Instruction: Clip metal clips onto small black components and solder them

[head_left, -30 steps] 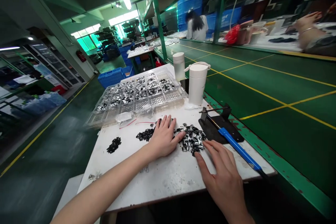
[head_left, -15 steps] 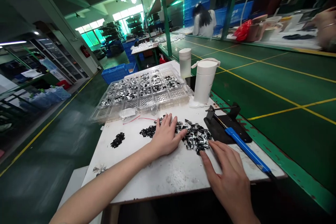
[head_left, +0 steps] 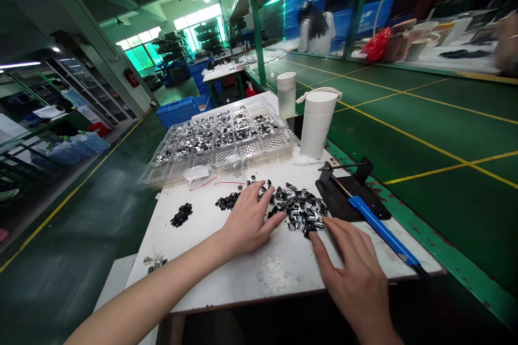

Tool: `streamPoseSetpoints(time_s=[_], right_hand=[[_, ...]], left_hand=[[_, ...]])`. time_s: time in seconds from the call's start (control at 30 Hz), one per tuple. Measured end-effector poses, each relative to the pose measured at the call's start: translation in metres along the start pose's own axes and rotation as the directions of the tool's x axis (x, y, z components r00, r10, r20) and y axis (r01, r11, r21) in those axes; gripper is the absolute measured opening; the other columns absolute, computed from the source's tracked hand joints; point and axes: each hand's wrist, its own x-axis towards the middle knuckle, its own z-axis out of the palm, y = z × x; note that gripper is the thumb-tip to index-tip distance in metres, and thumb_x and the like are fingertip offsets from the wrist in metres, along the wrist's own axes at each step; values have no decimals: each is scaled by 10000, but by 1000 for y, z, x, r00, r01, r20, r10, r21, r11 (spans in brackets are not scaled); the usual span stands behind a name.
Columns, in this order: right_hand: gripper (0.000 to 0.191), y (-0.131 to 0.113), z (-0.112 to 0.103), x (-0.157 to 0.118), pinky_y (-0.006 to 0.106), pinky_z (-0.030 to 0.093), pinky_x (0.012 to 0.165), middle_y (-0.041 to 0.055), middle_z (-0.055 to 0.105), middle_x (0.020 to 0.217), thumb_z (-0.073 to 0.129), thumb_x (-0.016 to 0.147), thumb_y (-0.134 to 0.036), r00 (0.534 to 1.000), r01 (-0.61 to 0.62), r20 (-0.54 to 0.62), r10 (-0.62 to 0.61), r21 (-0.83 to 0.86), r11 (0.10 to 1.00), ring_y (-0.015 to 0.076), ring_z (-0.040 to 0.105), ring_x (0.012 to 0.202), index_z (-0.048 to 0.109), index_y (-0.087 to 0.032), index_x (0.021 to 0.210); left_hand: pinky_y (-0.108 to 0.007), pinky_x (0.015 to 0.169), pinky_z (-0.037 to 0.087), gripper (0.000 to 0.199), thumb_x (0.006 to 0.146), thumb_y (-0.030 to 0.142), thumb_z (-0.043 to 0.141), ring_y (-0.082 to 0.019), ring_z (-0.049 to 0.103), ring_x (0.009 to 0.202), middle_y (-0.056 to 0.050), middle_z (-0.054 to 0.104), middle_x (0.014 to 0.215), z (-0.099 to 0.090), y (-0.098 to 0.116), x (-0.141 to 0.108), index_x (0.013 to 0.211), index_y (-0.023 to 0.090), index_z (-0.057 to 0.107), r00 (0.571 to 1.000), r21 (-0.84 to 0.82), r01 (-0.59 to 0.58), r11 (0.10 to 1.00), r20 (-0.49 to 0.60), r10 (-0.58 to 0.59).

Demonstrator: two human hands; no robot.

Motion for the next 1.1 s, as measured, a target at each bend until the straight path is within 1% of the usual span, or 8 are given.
streamPoseSetpoints(time_s=[0.13, 0.23, 0.33, 0.43, 0.7, 0.83, 0.93, 1.1], right_hand=[[281, -1, 0, 0, 399, 514, 926, 111, 696, 1089, 631, 958, -325, 1000, 1, -6, -1, -10, 1000, 267, 648, 1030, 633, -175, 1196], [273, -1, 1, 0, 398, 512, 919, 112, 694, 1092, 621, 965, -330, 1000, -6, -1, 6, -16, 1000, 268, 645, 1032, 635, -174, 1190], [268, -1, 2, -1, 392, 506, 924, 112, 692, 1095, 617, 970, -329, 1000, 4, 7, -4, -15, 1000, 266, 642, 1035, 639, -166, 1181], [267, 0, 2, -1, 383, 502, 925, 111, 690, 1087, 615, 973, -334, 1000, 16, 12, -16, -25, 1000, 262, 639, 1031, 646, -153, 1167], [267, 0, 1, -1, 366, 492, 917, 104, 691, 1078, 619, 973, -335, 1000, 24, 8, -24, -29, 999, 255, 637, 1020, 653, -151, 1164], [255, 1, 2, -1, 363, 491, 910, 105, 693, 1070, 620, 972, -332, 999, 43, 6, -43, -29, 999, 250, 641, 1009, 657, -151, 1147], [262, 1, 1, -1, 360, 492, 907, 109, 691, 1070, 614, 975, -337, 999, 40, 9, -40, -33, 999, 250, 640, 1011, 655, -144, 1147], [264, 0, 0, -1, 353, 493, 909, 110, 689, 1073, 613, 978, -338, 999, 40, 18, -39, -35, 999, 246, 640, 1009, 651, -141, 1148]], left_hand=[[-610, 1190, 299, 718, 994, 660, 318, -394, 259, 1527, -220, 288, 1643, -3, -14, -5, 1509, 168, 407, 999, 27, 40, 999, 33, -41], [-629, 1192, 273, 755, 979, 693, 314, -402, 236, 1534, -231, 261, 1654, 0, -20, -1, 1511, 164, 405, 997, 17, 59, 998, 53, -59], [-626, 1191, 274, 770, 970, 709, 320, -402, 230, 1537, -237, 258, 1655, 5, -23, 6, 1503, 161, 420, 996, 5, 77, 997, 38, -77], [-615, 1199, 263, 785, 968, 719, 304, -391, 234, 1539, -240, 266, 1652, 6, -23, 14, 1503, 157, 422, 997, 7, 74, 997, 23, -75], [-652, 1166, 285, 861, 942, 769, 220, -404, 249, 1530, -266, 273, 1643, 7, -17, 40, 1470, 131, 454, 997, 62, 43, 997, 59, -47], [-671, 1188, 228, 918, 930, 786, 206, -408, 151, 1559, -255, 173, 1679, 14, -15, 51, 1534, 115, 374, 995, 33, 51, 998, 82, -53], [-614, 1230, 178, 944, 932, 784, 200, -392, 66, 1573, -252, 124, 1687, 19, -14, 59, 1557, 90, 339, 992, 10, 85, 996, 91, -86], [-526, 1265, 146, 899, 962, 740, 191, -365, 116, 1572, -238, 195, 1679, 26, -7, 59, 1552, 82, 354, 991, -27, 106, 994, 79, -104]])
